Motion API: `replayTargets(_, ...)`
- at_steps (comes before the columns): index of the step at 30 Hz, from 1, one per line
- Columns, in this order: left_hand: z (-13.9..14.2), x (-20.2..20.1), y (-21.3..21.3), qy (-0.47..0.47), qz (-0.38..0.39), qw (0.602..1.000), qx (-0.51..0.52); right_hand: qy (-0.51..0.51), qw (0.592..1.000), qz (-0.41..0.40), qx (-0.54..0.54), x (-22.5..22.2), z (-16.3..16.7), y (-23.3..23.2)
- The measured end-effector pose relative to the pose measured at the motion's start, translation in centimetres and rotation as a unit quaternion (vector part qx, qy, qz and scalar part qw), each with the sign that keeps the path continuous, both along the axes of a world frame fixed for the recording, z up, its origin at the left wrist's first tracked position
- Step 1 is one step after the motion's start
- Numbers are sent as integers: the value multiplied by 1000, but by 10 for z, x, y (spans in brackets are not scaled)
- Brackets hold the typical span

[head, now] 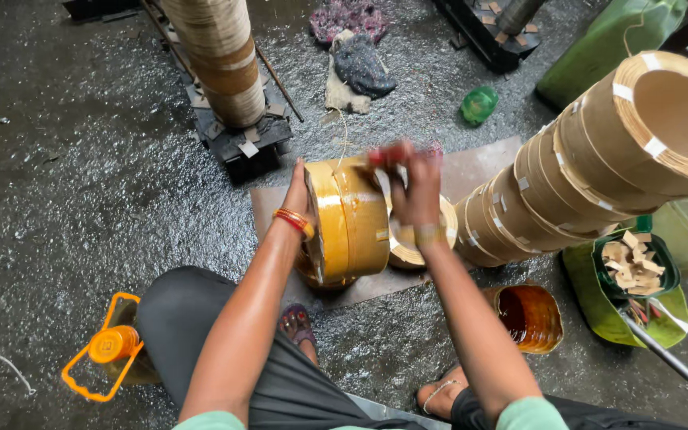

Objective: The person sits on the floor and applies a brown liquid finish to cylindrical wooden rings using a red-handled brush. They repeatedly dip the brush into a small container, coat the exterior and interior surfaces of each ring, and place the finished pieces onto a growing stack.

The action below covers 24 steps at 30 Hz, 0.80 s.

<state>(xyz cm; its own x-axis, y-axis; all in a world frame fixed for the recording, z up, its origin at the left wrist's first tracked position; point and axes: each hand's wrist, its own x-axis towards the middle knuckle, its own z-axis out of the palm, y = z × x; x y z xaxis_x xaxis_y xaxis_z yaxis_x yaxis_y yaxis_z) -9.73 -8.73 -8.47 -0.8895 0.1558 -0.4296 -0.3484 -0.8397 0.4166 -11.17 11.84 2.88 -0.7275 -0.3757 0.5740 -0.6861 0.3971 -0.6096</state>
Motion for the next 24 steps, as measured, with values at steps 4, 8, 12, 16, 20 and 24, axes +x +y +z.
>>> replayTargets(4, 5, -14, 7, 12, 49, 998, 33, 73, 993, -26, 86, 122, -36, 51)
replayTargets(8, 7, 12, 16, 70, 62, 995, -22, 22, 993, 107, 32, 167, -52, 92)
replayTargets(12, 12, 76, 31, 148, 108, 967, -176, -131, 975, 11, -179, 117, -36, 101)
replayTargets(16, 18, 111, 37, 160, 85, 962, -205, -107, 971, 27, -213, 24, -5, 58)
replayTargets(20, 23, 111, 29, 144, 42, 976, -155, 39, 990, 134, -16, 31, -1, 1)
replayTargets(24, 20, 101, 17, 142, 30, 980, -134, 168, 968, 158, 97, 120, -7, 14)
